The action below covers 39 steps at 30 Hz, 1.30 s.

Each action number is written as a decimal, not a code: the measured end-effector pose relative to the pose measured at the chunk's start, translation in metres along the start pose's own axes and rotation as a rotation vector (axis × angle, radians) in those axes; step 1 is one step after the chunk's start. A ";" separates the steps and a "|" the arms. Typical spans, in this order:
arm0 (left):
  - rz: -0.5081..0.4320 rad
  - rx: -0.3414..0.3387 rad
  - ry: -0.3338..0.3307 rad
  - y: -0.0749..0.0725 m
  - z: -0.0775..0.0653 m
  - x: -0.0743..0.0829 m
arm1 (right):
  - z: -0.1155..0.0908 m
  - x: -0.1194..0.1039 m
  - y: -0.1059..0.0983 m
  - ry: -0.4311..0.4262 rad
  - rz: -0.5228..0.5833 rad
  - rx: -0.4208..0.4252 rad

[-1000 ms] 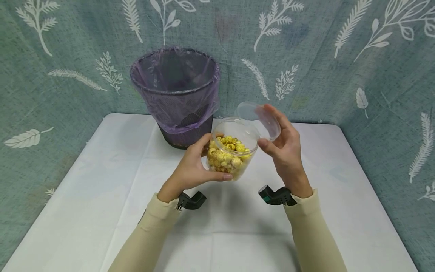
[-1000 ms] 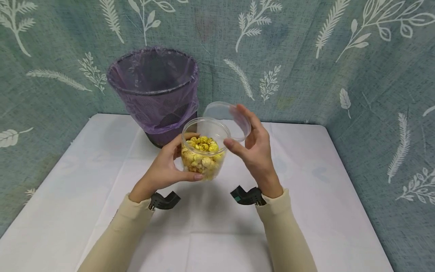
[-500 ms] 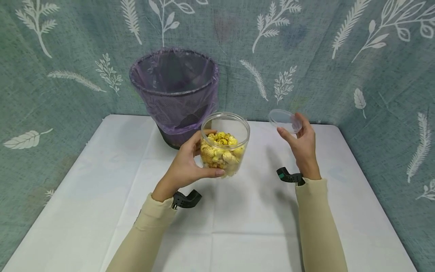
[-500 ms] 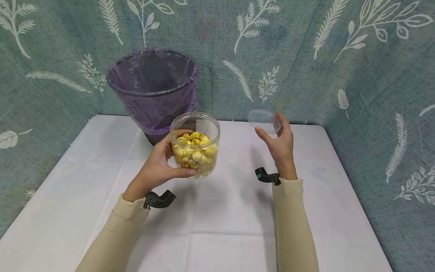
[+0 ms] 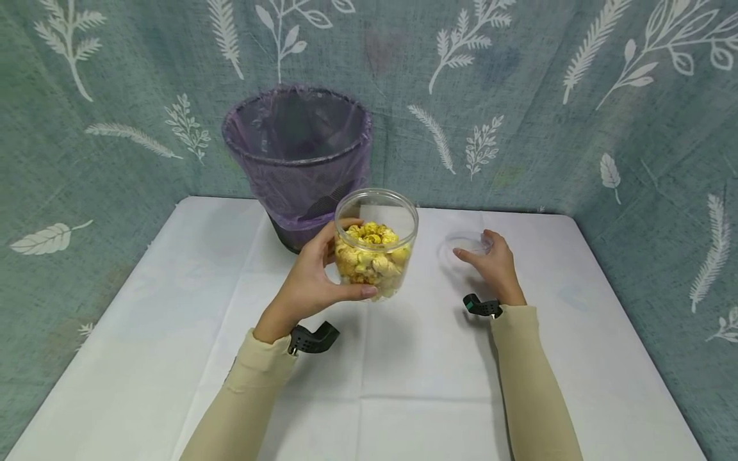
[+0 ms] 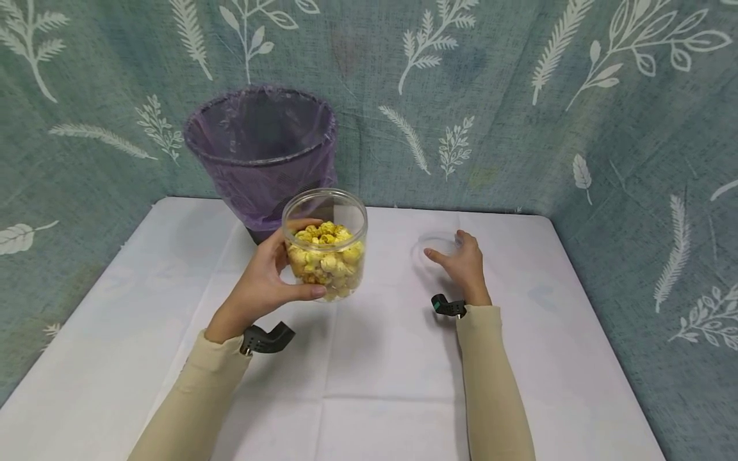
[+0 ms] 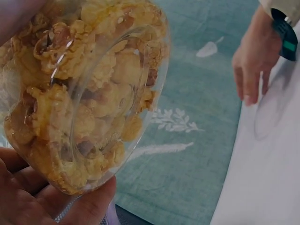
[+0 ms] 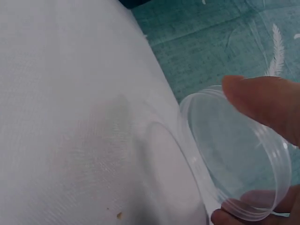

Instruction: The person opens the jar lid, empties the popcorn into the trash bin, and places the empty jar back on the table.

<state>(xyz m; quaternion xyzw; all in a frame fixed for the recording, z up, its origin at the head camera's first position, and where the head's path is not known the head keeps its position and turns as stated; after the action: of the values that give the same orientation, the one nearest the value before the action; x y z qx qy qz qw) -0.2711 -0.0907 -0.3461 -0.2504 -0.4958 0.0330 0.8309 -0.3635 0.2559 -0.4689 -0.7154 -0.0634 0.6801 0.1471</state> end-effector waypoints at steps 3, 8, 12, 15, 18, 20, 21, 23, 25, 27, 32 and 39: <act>-0.003 0.001 0.000 -0.002 0.000 0.001 | 0.001 0.003 0.001 0.049 -0.036 -0.023; 0.003 0.008 -0.009 -0.004 -0.001 0.001 | 0.002 0.004 0.002 0.096 -0.079 -0.072; 0.010 0.012 -0.015 -0.006 -0.002 0.001 | 0.001 0.006 0.004 0.107 -0.116 -0.101; 0.017 0.013 -0.015 -0.007 -0.002 0.001 | 0.001 0.007 0.006 0.103 -0.136 -0.107; 0.021 0.022 -0.013 -0.010 -0.002 0.002 | 0.002 0.007 0.007 0.094 -0.154 -0.107; 0.021 0.030 -0.015 -0.012 -0.002 0.002 | 0.002 0.007 0.007 0.089 -0.165 -0.107; 0.021 0.034 -0.017 -0.013 -0.002 0.002 | 0.003 0.008 0.007 0.086 -0.171 -0.108; 0.021 0.038 -0.022 -0.014 -0.002 0.002 | 0.003 0.008 0.006 0.082 -0.182 -0.109; 0.019 0.042 -0.027 -0.016 -0.003 0.002 | 0.002 0.008 0.006 0.082 -0.191 -0.115; 0.019 0.051 -0.033 -0.019 -0.004 0.003 | 0.001 0.008 0.007 0.085 -0.196 -0.122; 0.019 0.071 -0.037 -0.026 -0.006 0.005 | -0.002 0.004 0.006 0.075 -0.187 -0.119; 0.010 0.078 -0.026 -0.032 -0.009 0.005 | -0.009 -0.012 0.005 -0.010 -0.097 -0.057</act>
<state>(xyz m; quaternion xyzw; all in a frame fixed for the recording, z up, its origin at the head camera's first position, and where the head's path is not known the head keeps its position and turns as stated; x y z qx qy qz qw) -0.2672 -0.1213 -0.3315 -0.2197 -0.5037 0.0598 0.8334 -0.3559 0.2467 -0.4591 -0.7121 -0.1181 0.6736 0.1590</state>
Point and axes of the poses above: each hand's wrist, its own z-axis towards the middle knuckle, its own y-axis out of the palm, x = y × z, the point moved 6 cm from there along z, towards the middle knuckle, and after that the axes turned 14 degrees about z, right-handed, at the moved point
